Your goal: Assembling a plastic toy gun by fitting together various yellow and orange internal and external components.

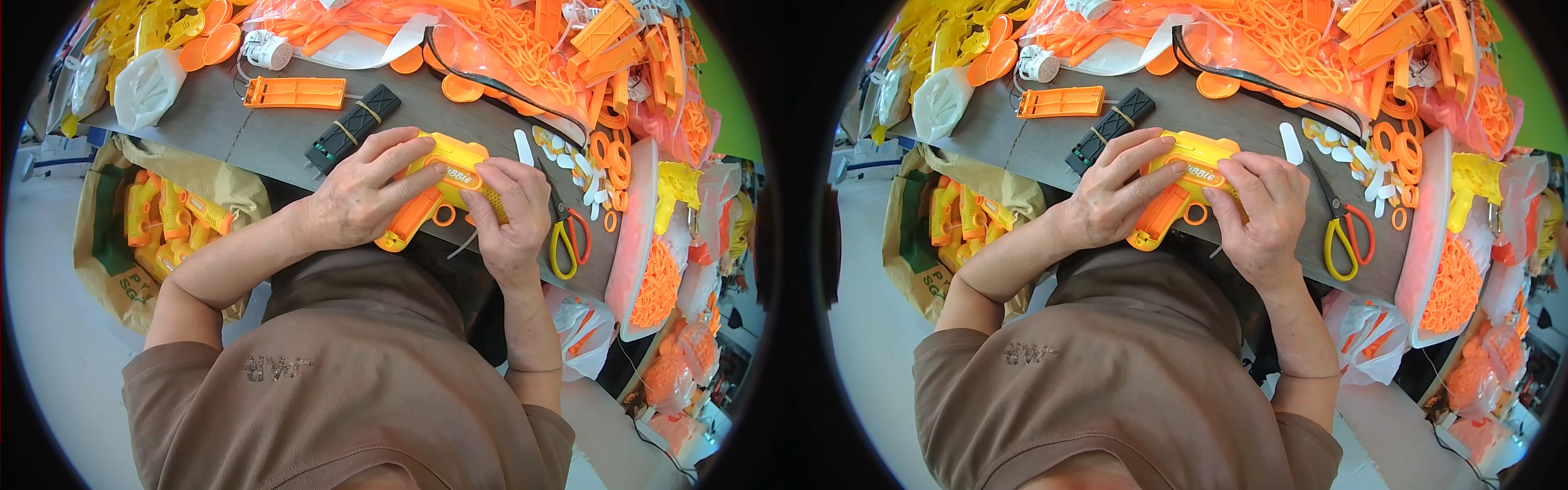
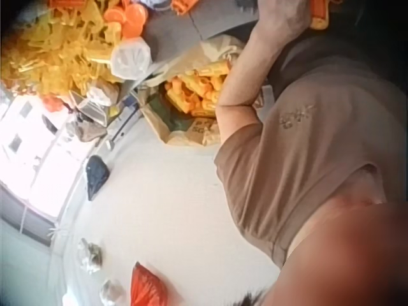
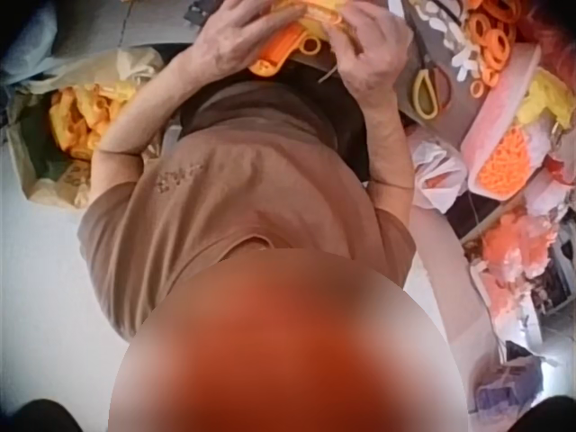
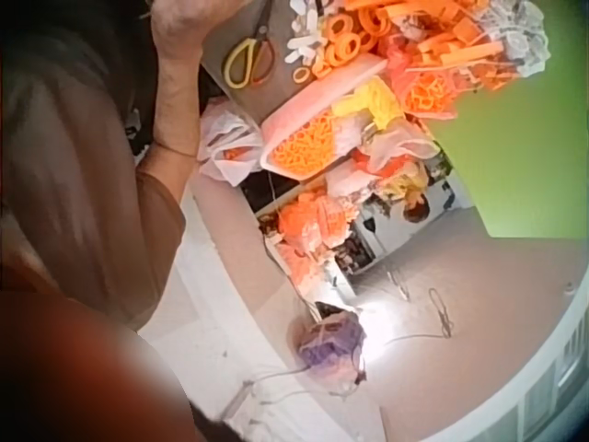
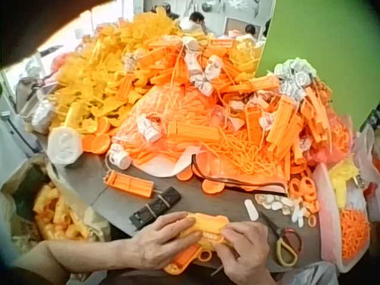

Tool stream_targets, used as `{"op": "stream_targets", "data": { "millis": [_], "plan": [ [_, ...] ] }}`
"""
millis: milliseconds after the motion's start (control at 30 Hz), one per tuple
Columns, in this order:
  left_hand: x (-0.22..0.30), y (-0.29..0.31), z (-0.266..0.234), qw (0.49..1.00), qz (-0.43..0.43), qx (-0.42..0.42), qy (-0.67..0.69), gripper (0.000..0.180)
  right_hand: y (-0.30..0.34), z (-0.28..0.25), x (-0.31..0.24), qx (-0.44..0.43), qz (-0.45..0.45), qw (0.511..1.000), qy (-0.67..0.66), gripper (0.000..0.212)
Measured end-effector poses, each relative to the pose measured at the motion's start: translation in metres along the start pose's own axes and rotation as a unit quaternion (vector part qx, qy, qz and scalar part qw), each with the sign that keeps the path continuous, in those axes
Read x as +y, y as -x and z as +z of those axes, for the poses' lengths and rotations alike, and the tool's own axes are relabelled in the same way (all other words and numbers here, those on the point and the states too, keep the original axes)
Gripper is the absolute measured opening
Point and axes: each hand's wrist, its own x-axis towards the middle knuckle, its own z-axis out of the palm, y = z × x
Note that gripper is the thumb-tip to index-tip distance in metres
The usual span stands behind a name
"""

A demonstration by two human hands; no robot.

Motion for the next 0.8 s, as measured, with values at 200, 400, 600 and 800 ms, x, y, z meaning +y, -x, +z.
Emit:
{"op": "stream_targets", "data": {
  "millis": [200,400,600,800],
  "plan": [
    [0.002,-0.002,0.000,1.000,-0.006,-0.004,0.003,0.048,0.013,0.004,0.003,0.003,-0.085,0.991,0.108,0.040],
    [0.002,0.001,0.001,1.000,-0.006,0.002,0.005,0.050,0.017,-0.003,-0.010,-0.088,-0.101,0.959,0.249,0.055],
    [0.001,-0.003,0.000,1.000,0.013,-0.005,-0.009,0.047,0.020,0.000,-0.007,-0.091,-0.113,0.948,0.283,0.059],
    [0.003,-0.002,0.006,0.995,-0.051,0.023,0.080,0.054,0.030,-0.007,0.007,-0.024,0.046,0.997,0.056,0.058]
  ]
}}
